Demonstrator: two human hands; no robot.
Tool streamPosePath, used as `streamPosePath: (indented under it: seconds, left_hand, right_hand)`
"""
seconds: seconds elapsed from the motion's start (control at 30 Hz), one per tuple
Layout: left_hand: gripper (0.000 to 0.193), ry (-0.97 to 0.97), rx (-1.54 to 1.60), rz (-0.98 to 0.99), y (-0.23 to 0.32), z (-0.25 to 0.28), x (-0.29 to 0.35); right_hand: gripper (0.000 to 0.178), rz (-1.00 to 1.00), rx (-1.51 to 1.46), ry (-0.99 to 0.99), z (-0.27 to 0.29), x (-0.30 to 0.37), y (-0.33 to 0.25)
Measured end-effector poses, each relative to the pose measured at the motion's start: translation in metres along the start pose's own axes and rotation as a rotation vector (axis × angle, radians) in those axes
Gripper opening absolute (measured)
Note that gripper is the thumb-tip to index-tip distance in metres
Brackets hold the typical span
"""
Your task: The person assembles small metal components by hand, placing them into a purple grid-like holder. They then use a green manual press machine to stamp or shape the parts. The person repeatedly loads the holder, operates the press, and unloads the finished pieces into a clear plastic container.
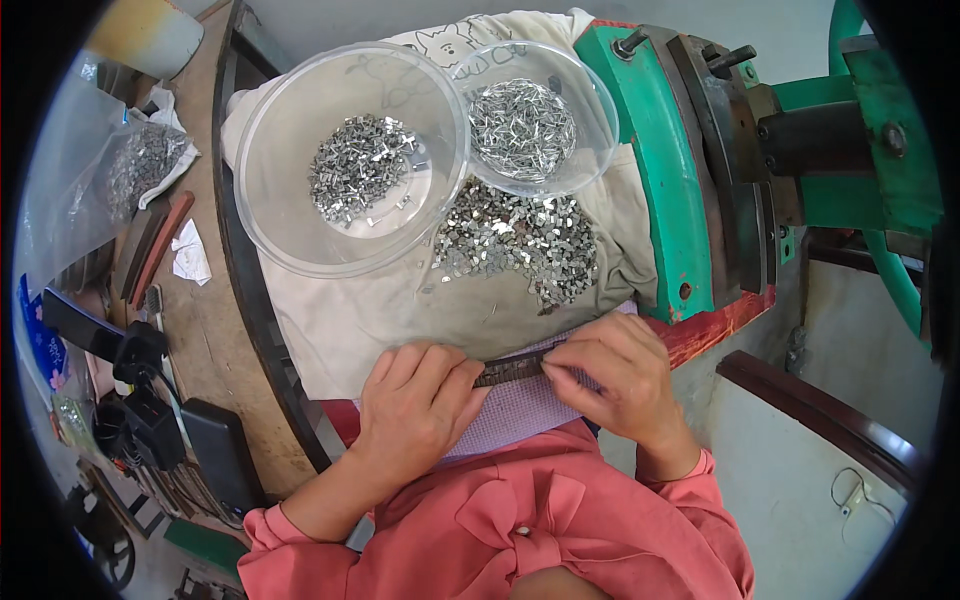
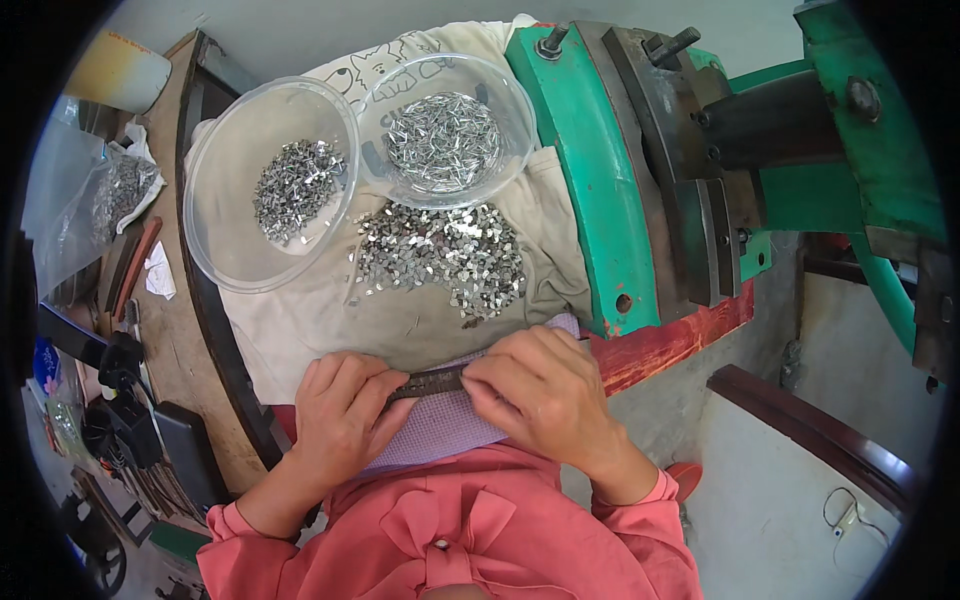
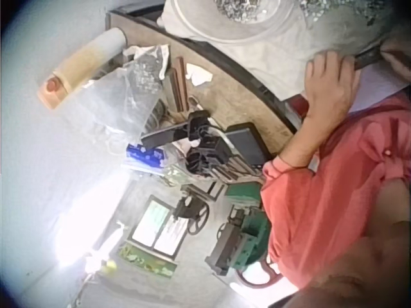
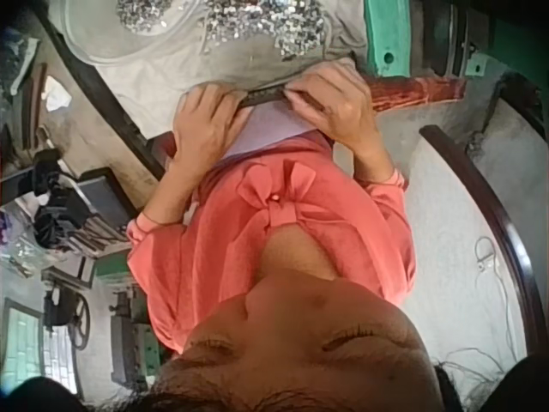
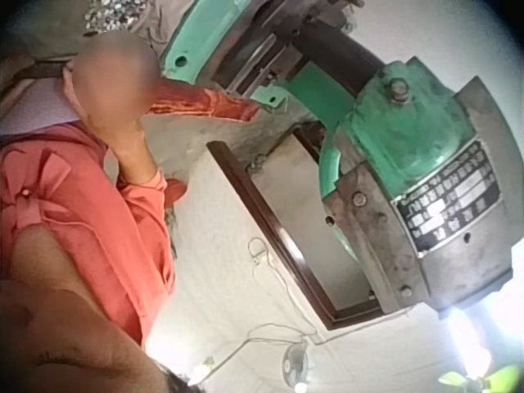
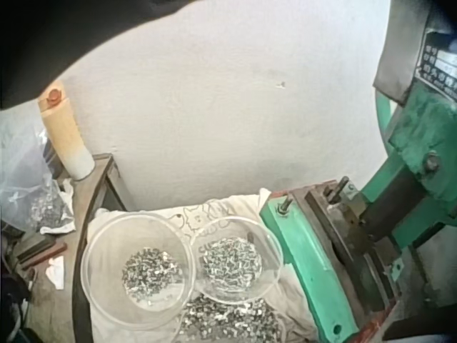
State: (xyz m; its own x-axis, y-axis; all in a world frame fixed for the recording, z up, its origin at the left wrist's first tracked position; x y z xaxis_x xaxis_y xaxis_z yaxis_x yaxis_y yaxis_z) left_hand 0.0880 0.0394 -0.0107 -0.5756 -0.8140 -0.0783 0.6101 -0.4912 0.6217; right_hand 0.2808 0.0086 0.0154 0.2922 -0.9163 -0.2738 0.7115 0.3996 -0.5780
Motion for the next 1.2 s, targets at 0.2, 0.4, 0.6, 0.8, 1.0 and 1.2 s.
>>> streamPosePath:
  seconds: [0.2,0.4,0.6,0.8,1.0,1.2]
  left_hand:
    - [0.033,-0.039,0.053,0.04,0.002,0.001,-0.007]
    - [0.029,-0.059,0.083,0.046,0.01,-0.004,-0.014]
    - [0.022,-0.028,0.065,0.021,0.014,-0.01,-0.015]
    - [0.021,0.046,0.038,-0.042,0.016,-0.011,-0.012]
    - [0.02,0.068,-0.007,-0.101,0.019,-0.01,-0.01]
    - [0.028,0.025,0.028,-0.077,0.016,-0.008,-0.01]
  right_hand:
    - [0.019,0.008,0.02,-0.015,-0.004,0.007,0.001]
    - [0.019,0.012,-0.007,0.051,0.0,-0.003,0.008]
    - [0.017,0.081,0.003,0.09,-0.012,-0.036,0.011]
    - [0.017,0.183,-0.005,0.025,-0.031,-0.071,0.008]
    - [0.02,0.273,0.089,-0.017,-0.055,-0.084,0.003]
    - [0.019,0.277,0.09,-0.061,-0.054,-0.083,0.004]
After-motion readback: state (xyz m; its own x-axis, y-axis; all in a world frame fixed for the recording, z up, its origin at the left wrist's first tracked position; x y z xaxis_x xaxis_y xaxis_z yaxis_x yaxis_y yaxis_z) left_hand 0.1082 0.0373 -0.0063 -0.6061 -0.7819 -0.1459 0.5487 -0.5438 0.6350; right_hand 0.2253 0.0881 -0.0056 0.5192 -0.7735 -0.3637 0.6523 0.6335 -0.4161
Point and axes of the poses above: each hand's wrist, its own x-axis away from the middle knuckle, its own z-axis out of the back of the hand, y = z × x, the point moved 5 cm from there along -x, towards the middle knuckle, and after that the axes turned 9 degrees about z, right-handed, at the moved point
